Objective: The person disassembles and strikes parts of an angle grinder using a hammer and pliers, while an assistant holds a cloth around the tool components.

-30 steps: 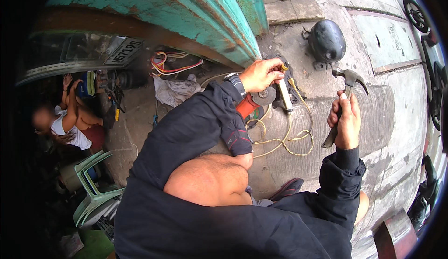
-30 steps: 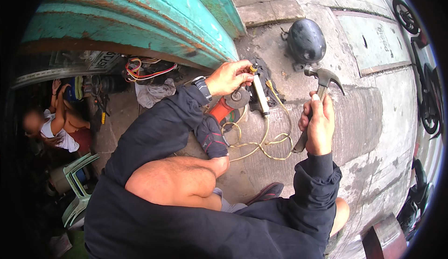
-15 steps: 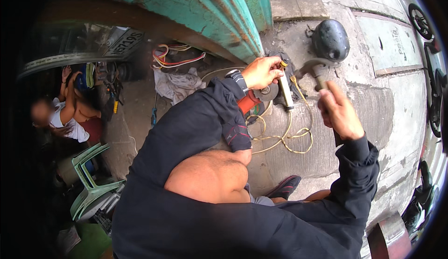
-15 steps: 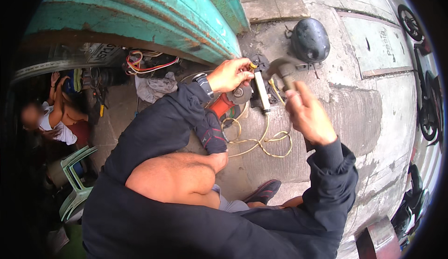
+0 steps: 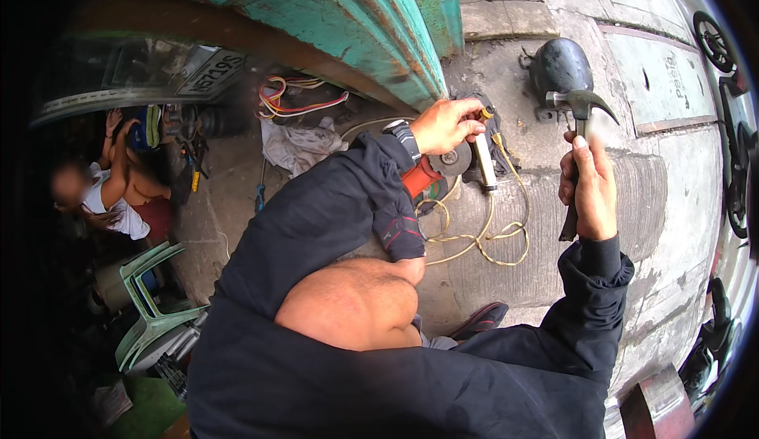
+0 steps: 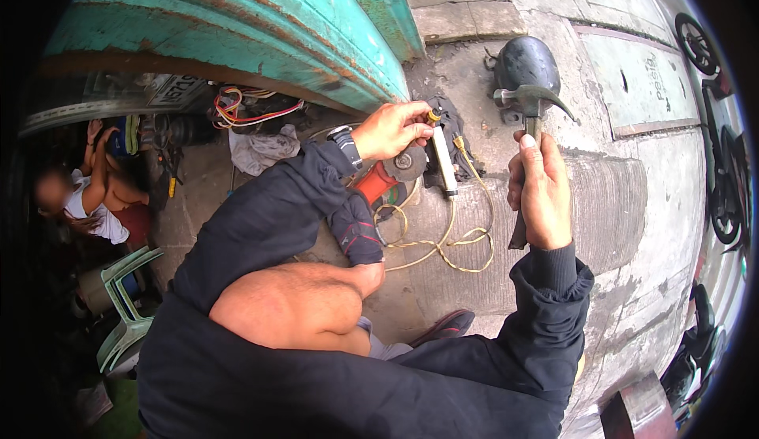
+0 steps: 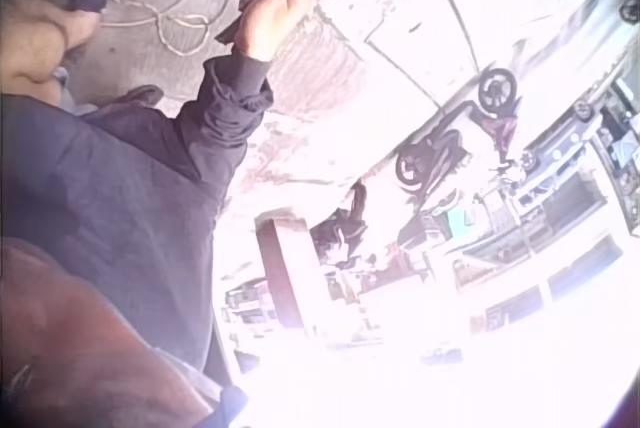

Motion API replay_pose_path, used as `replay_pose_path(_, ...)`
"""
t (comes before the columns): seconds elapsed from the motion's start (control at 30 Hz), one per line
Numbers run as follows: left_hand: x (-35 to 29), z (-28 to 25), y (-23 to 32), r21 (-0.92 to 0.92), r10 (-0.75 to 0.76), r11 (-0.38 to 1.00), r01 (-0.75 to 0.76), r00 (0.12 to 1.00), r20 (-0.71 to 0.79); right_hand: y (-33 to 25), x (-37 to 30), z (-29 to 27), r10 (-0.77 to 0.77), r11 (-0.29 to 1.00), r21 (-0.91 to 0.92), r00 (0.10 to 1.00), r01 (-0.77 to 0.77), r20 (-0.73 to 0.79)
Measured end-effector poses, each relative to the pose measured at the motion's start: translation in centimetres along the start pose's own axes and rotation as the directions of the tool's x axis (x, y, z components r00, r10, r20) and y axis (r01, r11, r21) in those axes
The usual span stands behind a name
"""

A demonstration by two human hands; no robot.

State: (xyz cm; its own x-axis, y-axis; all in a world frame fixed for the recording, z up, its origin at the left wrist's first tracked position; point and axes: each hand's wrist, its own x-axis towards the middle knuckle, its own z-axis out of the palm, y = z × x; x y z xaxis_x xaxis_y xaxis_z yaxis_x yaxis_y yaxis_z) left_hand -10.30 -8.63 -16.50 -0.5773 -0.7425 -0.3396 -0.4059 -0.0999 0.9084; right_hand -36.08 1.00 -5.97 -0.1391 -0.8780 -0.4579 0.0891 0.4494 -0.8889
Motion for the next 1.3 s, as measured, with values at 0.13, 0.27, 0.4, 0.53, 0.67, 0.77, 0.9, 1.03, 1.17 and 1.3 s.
replay_pose_path(0.13,0.0,0.1,-0.2,0.127,0.081,0.988,-0.084,0.996,0.029,-1.5,0.7,0.1,0.046,0.998,-0.035,0.998,-0.045,0.032)
replay_pose_path(0.27,-0.2,0.1,-0.5,0.101,0.100,0.990,-0.098,0.995,-0.012,-6.5,1.6,0.3,-0.239,0.960,0.109,0.957,0.259,-0.167)
replay_pose_path(0.4,-0.3,0.3,-0.1,0.027,0.010,1.000,-0.010,1.000,-0.017,-1.6,3.7,1.9,0.172,0.948,-0.315,0.904,-0.044,0.392)
replay_pose_path(0.53,-1.5,0.2,-0.2,-0.051,-0.064,0.997,0.062,0.997,-0.044,-6.0,2.6,-0.7,0.018,1.000,-0.018,0.999,-0.017,0.040)
replay_pose_path(0.67,-0.7,-1.0,-0.7,-0.134,-0.055,0.990,0.043,0.995,-0.085,-6.3,2.1,-1.8,-0.122,0.991,0.031,0.985,0.127,-0.122)
replay_pose_path(0.77,0.0,-0.5,-0.3,-0.266,-0.027,0.964,0.011,0.998,-0.058,-3.8,0.8,-2.1,-0.025,0.998,0.051,0.995,0.031,-0.099)
replay_pose_path(0.9,-0.4,-0.1,-0.7,-0.261,0.000,0.965,-0.012,0.999,-0.048,0.0,-0.8,-1.0,0.063,0.992,0.116,0.996,-0.055,-0.068)
replay_pose_path(1.03,-0.3,-0.5,-1.0,-0.175,0.007,0.985,-0.007,1.000,-0.004,1.4,-1.5,-0.7,0.095,0.987,0.136,0.992,-0.084,-0.078)
replay_pose_path(1.17,-0.2,-0.6,-0.2,-0.110,-0.039,0.993,0.044,0.998,0.049,1.2,-1.7,-0.6,0.080,0.991,0.117,0.994,-0.071,-0.074)
replay_pose_path(1.3,-0.4,-0.6,0.2,-0.142,-0.031,0.989,0.041,0.997,0.072,0.9,-1.7,-0.4,0.035,0.998,0.051,0.998,-0.033,-0.052)
